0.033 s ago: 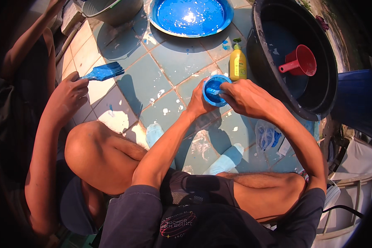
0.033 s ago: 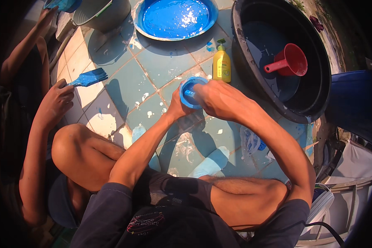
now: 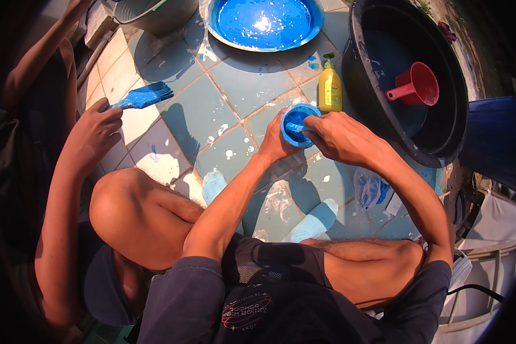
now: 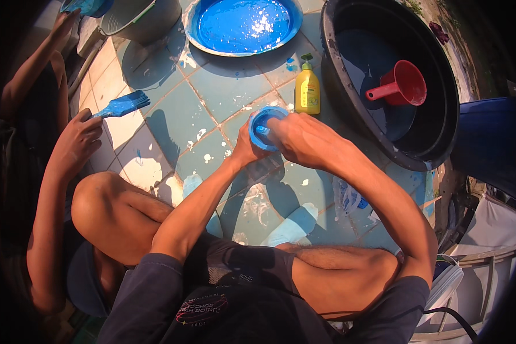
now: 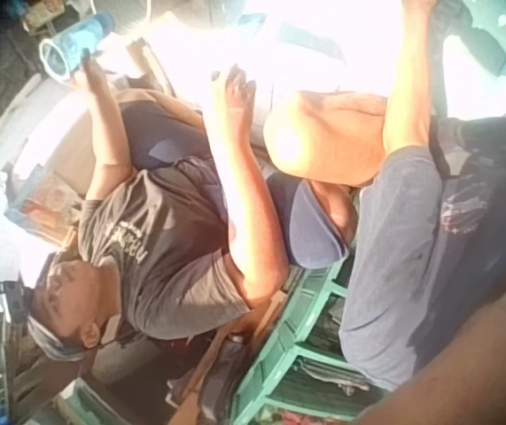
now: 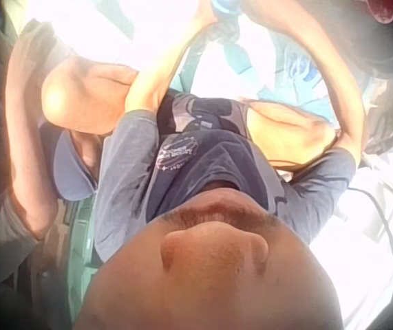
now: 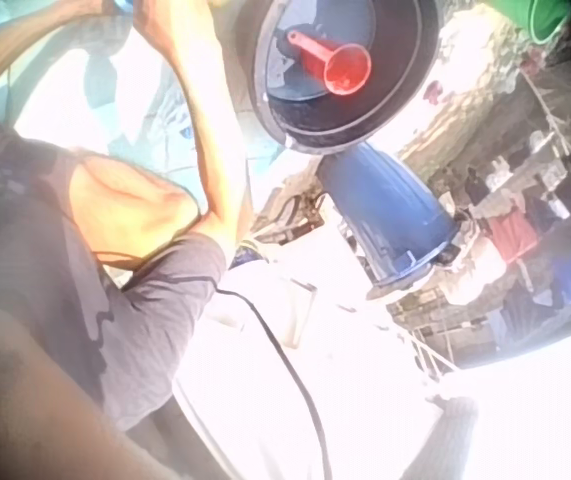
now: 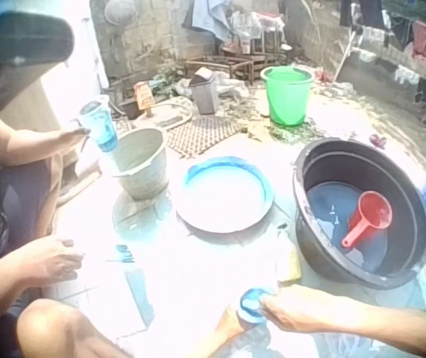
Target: Mixing blue paint in a plastic cup with a brush and adding water.
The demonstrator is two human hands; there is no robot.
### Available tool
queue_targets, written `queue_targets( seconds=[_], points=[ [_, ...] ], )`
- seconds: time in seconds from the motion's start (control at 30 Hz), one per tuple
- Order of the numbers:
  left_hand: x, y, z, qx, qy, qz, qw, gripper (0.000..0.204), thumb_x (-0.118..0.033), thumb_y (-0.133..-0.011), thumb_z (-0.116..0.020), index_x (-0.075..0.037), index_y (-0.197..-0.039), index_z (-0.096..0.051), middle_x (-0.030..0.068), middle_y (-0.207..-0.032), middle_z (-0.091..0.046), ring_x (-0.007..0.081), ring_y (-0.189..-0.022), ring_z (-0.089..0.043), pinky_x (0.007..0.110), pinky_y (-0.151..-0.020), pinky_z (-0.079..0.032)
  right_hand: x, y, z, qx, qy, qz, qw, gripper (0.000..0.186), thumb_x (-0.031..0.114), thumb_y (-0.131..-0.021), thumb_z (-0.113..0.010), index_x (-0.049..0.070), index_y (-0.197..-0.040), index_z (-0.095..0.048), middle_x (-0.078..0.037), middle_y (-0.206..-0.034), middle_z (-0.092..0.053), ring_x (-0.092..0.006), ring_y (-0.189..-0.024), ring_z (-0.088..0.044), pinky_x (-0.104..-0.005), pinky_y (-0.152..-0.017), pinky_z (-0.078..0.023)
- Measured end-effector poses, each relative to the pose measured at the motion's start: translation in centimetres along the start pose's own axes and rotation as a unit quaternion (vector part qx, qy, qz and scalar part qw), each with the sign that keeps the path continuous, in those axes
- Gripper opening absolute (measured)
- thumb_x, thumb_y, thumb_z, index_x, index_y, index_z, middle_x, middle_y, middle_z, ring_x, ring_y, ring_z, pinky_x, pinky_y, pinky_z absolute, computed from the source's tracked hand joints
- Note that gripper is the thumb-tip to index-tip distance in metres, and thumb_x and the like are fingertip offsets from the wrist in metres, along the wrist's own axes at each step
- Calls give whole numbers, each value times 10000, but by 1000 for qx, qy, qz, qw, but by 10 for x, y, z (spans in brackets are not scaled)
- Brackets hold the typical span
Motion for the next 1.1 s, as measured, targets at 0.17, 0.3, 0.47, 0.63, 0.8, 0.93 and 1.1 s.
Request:
queue_targets(
  seconds=[0.17,0.3,0.47,0.63,0.8,0.93,1.1],
  points=[
    [1,1,-1,-1,2,4,1000,678,-197,-626,-898,-44,-1225,-620,161,-1219,-636,325,-1104,-645,410,-967,-513,-2,0,-32,-40,39,67,996,135,24,-876,-618,-21,-959,-523,-246,-767,-633,-446,-715,-643,-497,-637,-510],
    [-4,-1,0,-10,14,1,1000,658,-193,-634,-891,-39,-1218,-629,168,-1222,-633,327,-1112,-643,410,-968,-510,-1,1,-44,-40,135,71,987,160,39,-900,-609,0,-1014,-503,-210,-767,-632,-399,-690,-665,-477,-599,-522],
    [4,1,-3,-9,-6,7,1000,780,-193,-610,-911,-23,-1283,-555,177,-1257,-614,340,-1136,-634,414,-985,-511,1,2,-46,-39,187,71,979,177,33,-891,-606,-5,-1032,-507,-201,-794,-643,-359,-700,-692,-436,-583,-548],
    [6,1,-4,12,-38,-3,999,938,-192,-569,-942,3,-1354,-468,196,-1286,-596,355,-1163,-622,417,-1001,-512,14,5,-44,-26,199,70,977,194,27,-895,-606,-32,-1058,-518,-203,-796,-643,-345,-709,-703,-412,-571,-556],
    [5,-1,-6,7,-1,20,1000,930,-193,-572,-942,-1,-1353,-475,196,-1286,-602,352,-1165,-623,418,-1000,-514,23,13,-31,-28,227,55,972,224,14,-882,-613,-48,-1079,-526,-201,-799,-640,-326,-701,-699,-392,-566,-554],
    [8,2,-4,-4,-14,33,999,909,-197,-579,-940,-6,-1345,-489,192,-1274,-611,352,-1151,-631,421,-995,-516,37,20,-19,-32,239,57,969,239,4,-868,-615,-51,-1080,-521,-188,-784,-627,-320,-696,-691,-391,-562,-550],
    [-1,-1,-1,-16,9,18,1000,829,-203,-587,-941,-23,-1292,-543,183,-1256,-619,350,-1159,-626,423,-1002,-509,57,31,4,-44,260,56,963,247,-13,-834,-621,-37,-1055,-513,-158,-762,-594,-306,-690,-674,-393,-574,-541]
  ],
)
Point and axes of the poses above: each hand's wrist, its own y-axis away from the middle knuckle, its own z-axis out of the back of the hand, x = y × z, the point moved 6 cm from there along -y, towards the middle knuckle
